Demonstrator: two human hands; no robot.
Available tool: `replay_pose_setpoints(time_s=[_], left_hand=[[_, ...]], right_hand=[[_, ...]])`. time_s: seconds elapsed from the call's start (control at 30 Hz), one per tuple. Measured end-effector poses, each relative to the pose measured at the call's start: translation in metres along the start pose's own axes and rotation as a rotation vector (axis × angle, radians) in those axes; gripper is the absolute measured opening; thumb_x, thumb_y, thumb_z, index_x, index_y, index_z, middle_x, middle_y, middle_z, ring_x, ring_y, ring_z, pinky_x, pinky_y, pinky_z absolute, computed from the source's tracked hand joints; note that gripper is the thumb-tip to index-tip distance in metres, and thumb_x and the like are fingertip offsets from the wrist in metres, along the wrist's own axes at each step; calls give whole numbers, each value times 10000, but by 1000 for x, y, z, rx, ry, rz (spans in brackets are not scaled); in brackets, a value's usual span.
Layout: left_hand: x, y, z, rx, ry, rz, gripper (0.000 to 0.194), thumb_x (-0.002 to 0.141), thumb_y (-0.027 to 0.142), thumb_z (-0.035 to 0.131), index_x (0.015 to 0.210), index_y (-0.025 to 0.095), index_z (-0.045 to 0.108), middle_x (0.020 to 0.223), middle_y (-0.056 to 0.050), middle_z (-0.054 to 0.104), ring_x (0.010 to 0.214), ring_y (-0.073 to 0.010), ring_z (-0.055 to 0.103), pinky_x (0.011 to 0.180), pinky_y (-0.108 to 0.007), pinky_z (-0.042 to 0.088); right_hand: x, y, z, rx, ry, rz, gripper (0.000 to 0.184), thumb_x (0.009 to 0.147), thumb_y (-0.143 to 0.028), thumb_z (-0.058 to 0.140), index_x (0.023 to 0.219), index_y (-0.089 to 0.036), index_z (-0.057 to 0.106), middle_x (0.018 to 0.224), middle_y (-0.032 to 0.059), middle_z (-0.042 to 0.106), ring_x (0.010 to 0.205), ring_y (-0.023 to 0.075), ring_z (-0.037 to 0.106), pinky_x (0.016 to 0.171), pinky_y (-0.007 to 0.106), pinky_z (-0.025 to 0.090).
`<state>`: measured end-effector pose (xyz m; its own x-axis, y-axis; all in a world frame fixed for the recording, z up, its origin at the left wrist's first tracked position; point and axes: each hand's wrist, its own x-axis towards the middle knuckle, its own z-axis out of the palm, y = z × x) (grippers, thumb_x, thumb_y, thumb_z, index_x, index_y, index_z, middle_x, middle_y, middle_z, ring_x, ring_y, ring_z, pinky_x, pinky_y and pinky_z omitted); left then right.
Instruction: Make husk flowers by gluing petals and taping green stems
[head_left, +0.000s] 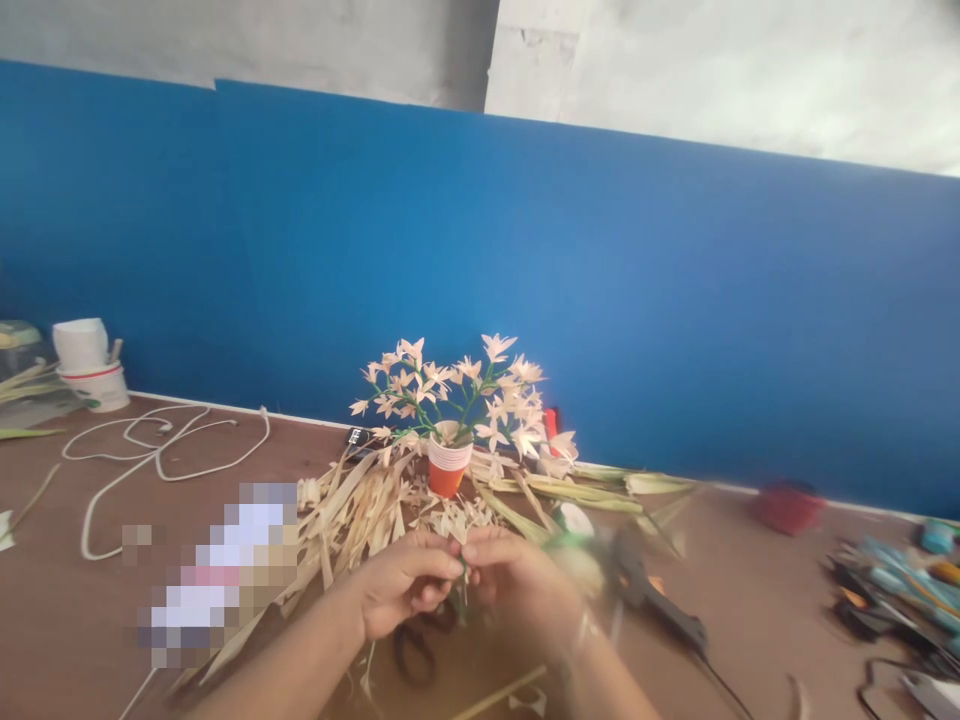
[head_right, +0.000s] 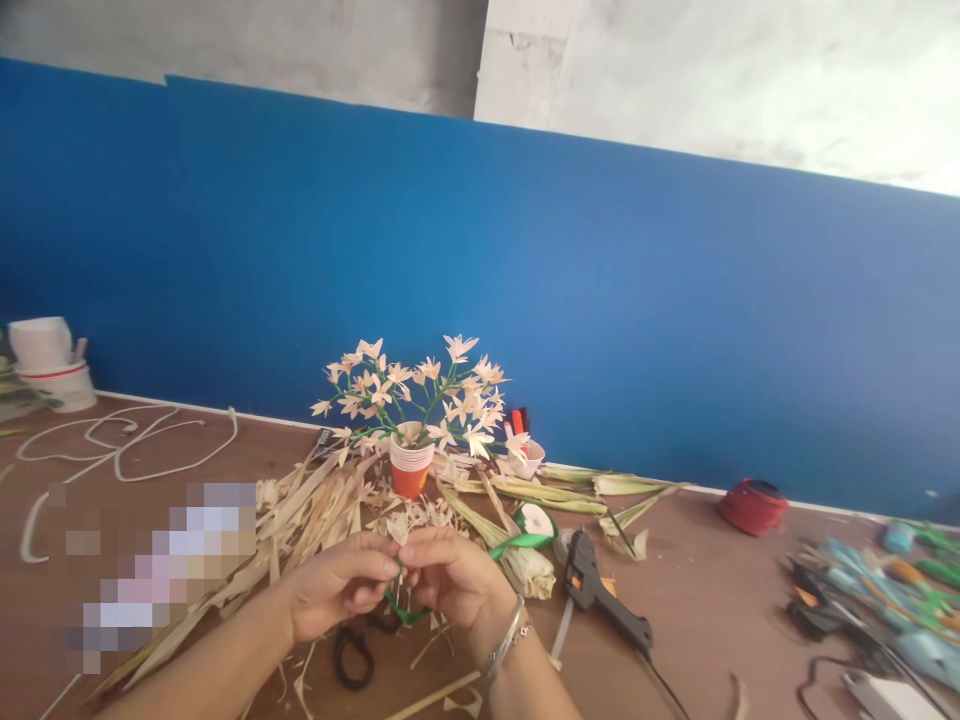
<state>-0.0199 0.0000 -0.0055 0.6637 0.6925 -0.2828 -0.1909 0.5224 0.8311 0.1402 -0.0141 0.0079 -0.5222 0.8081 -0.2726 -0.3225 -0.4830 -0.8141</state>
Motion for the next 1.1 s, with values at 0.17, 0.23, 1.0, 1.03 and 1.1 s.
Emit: replay_pose_setpoints(time_s=[0.17,0.23,1.0,1.03,1.1], left_hand=[[0,1,0,20,53,-24,118,543,145,660,644,84,651,567,-4,579,350,8,353,362,-151,123],[0,2,1,41,69,-13,122,545,147,663,648,81,659,566,-8,575,376,-1,368,361,-147,128],[-1,3,6,140,176,34,117,541,191,625,583,126,538,526,12,567,343,-1,325,368,-180,80],[-1,2,7,121,183,35,121,536,190,624,595,125,540,546,6,576,348,0,327,366,-175,82],[-1,2,8,91,196,33,126,528,186,619,610,124,547,553,5,577,358,-2,340,363,-162,105]], right_hand=[[1,3,1,14,36,-3,168,560,-225,730,549,-125,595,474,-47,510,434,40,402,460,182,279],[1,2,0,3,49,0,186,550,-237,737,534,-124,590,458,-49,500,424,39,390,448,182,262],[-1,-1,6,-45,134,-11,194,505,-227,742,490,-127,576,402,-51,482,421,53,403,454,192,245],[-2,-1,7,-42,156,-14,179,505,-217,737,500,-130,581,411,-51,489,423,52,403,450,192,237],[-3,-2,8,-46,198,-7,158,509,-209,722,505,-138,580,412,-56,488,418,50,393,439,194,219]])
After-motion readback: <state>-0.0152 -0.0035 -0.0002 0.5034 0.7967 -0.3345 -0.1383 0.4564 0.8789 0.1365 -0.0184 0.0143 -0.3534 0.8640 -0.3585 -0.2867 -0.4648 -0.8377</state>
